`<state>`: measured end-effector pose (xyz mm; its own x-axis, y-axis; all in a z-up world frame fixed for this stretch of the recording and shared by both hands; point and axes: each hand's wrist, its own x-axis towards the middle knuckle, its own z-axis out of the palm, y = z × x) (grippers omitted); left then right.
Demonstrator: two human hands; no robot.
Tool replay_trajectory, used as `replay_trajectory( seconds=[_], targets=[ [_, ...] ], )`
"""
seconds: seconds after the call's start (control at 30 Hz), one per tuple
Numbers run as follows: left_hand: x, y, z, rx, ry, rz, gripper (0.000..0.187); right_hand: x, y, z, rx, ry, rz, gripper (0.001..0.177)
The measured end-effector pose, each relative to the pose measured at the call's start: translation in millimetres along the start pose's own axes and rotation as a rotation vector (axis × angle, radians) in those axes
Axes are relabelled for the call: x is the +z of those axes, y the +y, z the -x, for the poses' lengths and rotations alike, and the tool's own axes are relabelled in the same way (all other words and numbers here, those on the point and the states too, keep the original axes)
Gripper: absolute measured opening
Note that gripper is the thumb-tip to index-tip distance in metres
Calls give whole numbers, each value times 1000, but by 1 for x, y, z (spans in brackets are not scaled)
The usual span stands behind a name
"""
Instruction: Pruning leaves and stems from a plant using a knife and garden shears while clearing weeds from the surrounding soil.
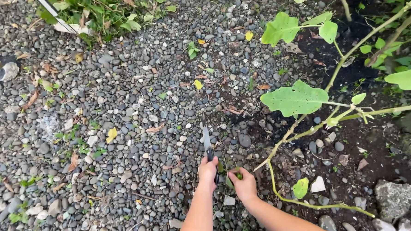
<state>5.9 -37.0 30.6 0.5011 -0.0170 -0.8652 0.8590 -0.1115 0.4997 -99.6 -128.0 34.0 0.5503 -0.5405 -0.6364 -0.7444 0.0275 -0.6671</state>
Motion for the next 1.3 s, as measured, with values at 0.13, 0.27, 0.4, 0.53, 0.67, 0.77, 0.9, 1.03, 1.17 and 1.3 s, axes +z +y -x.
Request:
replay_trajectory(
  seconds=[0.13,0.27,0.4,0.53,0.67,0.77,0.9,1.03,1.17,1.3],
  targets=[
    [-4,-3,14,172,158,-83,34,18,-33,28,16,10,-201,10],
    [-29,23,69,140,180,-26,37,38,-68,69,145,35,-217,15],
    [-48,61,93,26,228,-83,50,47,-131,90,276,161,-531,11],
    [-50,120,129,125,251,24,41,10,-255,143,215,183,-476,20],
    [-55,212,203,138,159,68,39,-9,-337,147,35,287,-449,23],
    [-56,280,230,123,86,70,29,-22,-400,142,54,278,-522,12],
    [-53,355,237,279,-2,82,49,-21,-463,120,-47,326,-514,23],
    [-32,430,232,297,-41,180,44,-28,-535,82,-104,295,-480,17],
    [-10,503,200,268,-22,271,39,-25,-612,37,-66,289,-392,18],
    [-3,567,129,246,37,307,39,-4,-660,-45,-13,224,-505,18]
  ],
)
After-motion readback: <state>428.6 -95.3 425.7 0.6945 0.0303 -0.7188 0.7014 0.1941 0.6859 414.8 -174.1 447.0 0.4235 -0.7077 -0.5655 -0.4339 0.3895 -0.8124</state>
